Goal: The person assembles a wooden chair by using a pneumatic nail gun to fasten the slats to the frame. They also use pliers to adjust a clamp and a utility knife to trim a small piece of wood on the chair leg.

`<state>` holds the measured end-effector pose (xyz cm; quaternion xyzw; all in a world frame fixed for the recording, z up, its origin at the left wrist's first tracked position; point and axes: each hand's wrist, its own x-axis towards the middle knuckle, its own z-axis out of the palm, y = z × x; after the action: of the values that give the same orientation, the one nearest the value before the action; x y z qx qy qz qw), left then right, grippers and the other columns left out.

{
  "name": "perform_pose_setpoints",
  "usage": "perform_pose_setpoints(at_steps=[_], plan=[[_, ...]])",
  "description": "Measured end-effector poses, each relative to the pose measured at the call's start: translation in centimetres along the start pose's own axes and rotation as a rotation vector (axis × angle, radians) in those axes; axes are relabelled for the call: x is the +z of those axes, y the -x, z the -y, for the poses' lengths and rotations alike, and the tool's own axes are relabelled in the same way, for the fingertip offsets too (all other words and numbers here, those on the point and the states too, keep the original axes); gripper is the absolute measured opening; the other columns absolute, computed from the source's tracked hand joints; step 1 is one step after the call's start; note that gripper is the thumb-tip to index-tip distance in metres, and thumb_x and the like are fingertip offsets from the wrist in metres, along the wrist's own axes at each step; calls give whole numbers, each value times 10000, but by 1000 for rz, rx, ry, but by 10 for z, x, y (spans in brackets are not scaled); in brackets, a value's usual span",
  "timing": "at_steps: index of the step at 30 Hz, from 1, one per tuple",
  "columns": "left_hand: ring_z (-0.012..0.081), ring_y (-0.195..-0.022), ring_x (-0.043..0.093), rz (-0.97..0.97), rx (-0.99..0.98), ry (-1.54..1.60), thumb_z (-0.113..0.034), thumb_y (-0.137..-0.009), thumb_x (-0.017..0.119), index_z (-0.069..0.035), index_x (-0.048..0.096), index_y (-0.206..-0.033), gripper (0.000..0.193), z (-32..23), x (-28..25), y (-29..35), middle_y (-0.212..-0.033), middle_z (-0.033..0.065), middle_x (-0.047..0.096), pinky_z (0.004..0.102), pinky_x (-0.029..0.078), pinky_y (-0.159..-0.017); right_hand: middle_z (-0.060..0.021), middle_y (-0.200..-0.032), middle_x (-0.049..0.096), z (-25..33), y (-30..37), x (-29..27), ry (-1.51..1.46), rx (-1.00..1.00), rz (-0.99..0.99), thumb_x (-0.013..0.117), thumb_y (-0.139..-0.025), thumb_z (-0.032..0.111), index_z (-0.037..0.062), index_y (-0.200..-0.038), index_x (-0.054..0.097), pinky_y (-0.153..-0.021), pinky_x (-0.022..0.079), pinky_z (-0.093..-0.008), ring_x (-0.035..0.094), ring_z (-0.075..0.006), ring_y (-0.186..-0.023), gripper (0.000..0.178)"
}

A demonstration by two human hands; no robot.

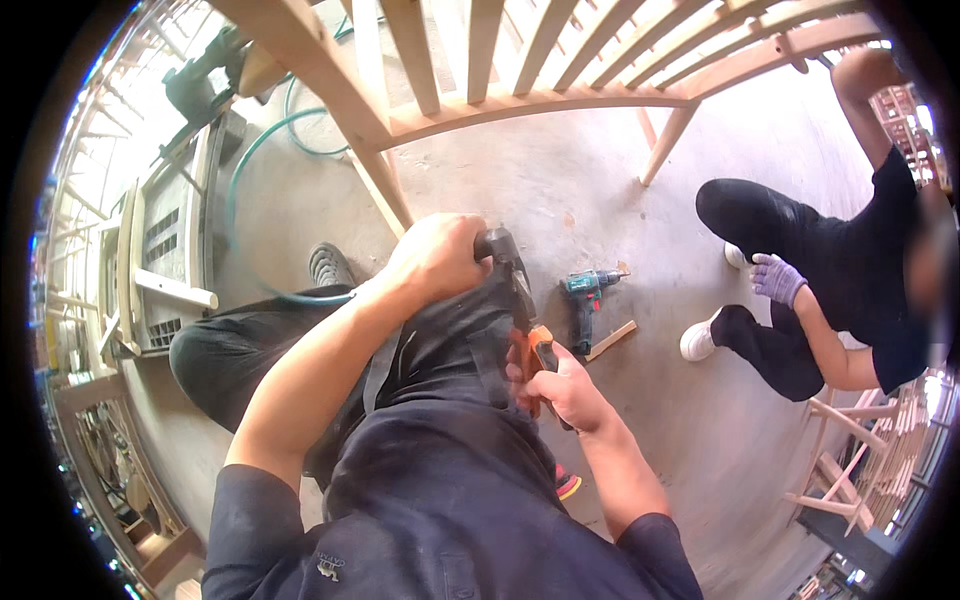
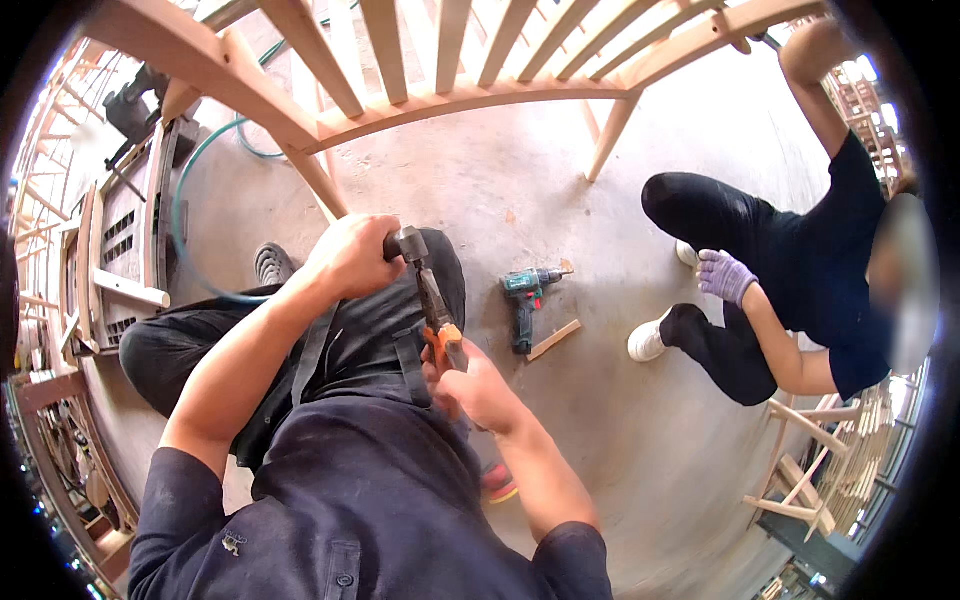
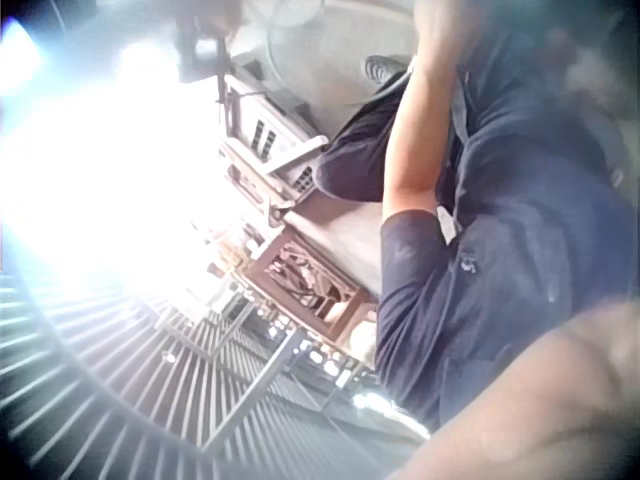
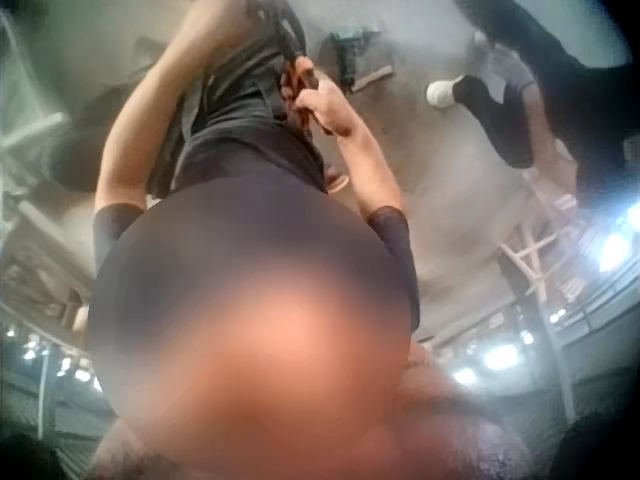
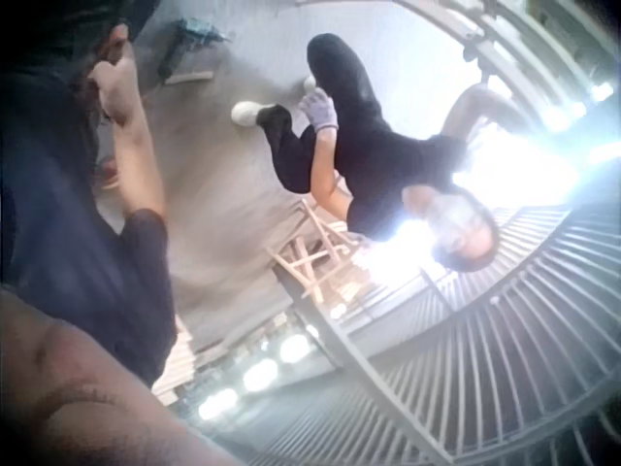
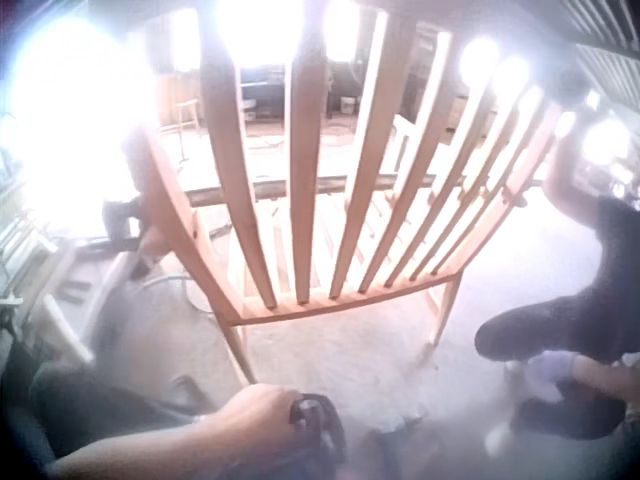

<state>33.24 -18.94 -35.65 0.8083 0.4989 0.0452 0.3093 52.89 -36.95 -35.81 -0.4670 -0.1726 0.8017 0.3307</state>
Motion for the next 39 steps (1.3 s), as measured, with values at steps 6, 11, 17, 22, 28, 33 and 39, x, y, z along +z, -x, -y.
perform_pose_setpoints(at_steps=[6,11,17,22,28,33,39], plan=[[421,-940,724,-129,-349,243,-207,-766,704,-12,754,-1009,316,84,34,-24,-936,261,737,467,576,-845,-37,-1001,640,-36,10,-42,844,-171,-346,573,-855,42,-5,-1261,600,-846,521,-295,617,-133,-917,409],[421,-958,718,59,-198,276,-223,-762,741,25,728,-1008,349,117,47,-44,-957,260,736,466,570,-853,-46,-988,655,-40,32,-36,589,-231,-275,603,-872,12,14,-1211,622,-936,511,-321,625,-155,-968,340],[426,-1041,715,198,-287,-50,-296,-772,741,-4,728,-1028,389,163,146,-82,-1058,268,738,508,568,-914,-7,-981,620,-14,30,-16,328,-182,-246,602,-888,-13,33,-1209,599,-809,516,-271,602,-104,-887,324],[416,-1074,729,166,-435,-50,-111,-853,749,51,655,-1150,351,217,179,-100,-1105,282,741,489,595,-909,-39,-962,620,4,25,-7,71,-118,-161,574,-832,-46,32,-1230,574,-663,504,-273,600,-125,-757,406],[379,-1099,733,179,-439,-183,-54,-896,693,-5,685,-1130,239,235,214,-88,-1146,233,741,473,593,-934,-98,-1023,629,26,20,-7,-144,-119,30,516,-752,-76,11,-1248,564,-695,538,-320,616,-176,-812,506],[348,-1101,680,-17,-312,-234,-104,-908,616,-35,724,-1066,204,247,242,-75,-1092,189,745,491,561,-920,-85,-1036,638,35,17,-3,-106,-133,59,520,-762,-69,22,-1262,562,-686,529,-309,620,-167,-819,510],[293,-970,714,-215,-418,342,-224,-950,666,-29,759,-1063,244,152,125,-103,-1060,171,770,430,567,-869,-58,-1024,630,20,6,-6,18,-177,-39,532,-798,-59,32,-1261,558,-660,505,-283,614,-141,-809,473]])
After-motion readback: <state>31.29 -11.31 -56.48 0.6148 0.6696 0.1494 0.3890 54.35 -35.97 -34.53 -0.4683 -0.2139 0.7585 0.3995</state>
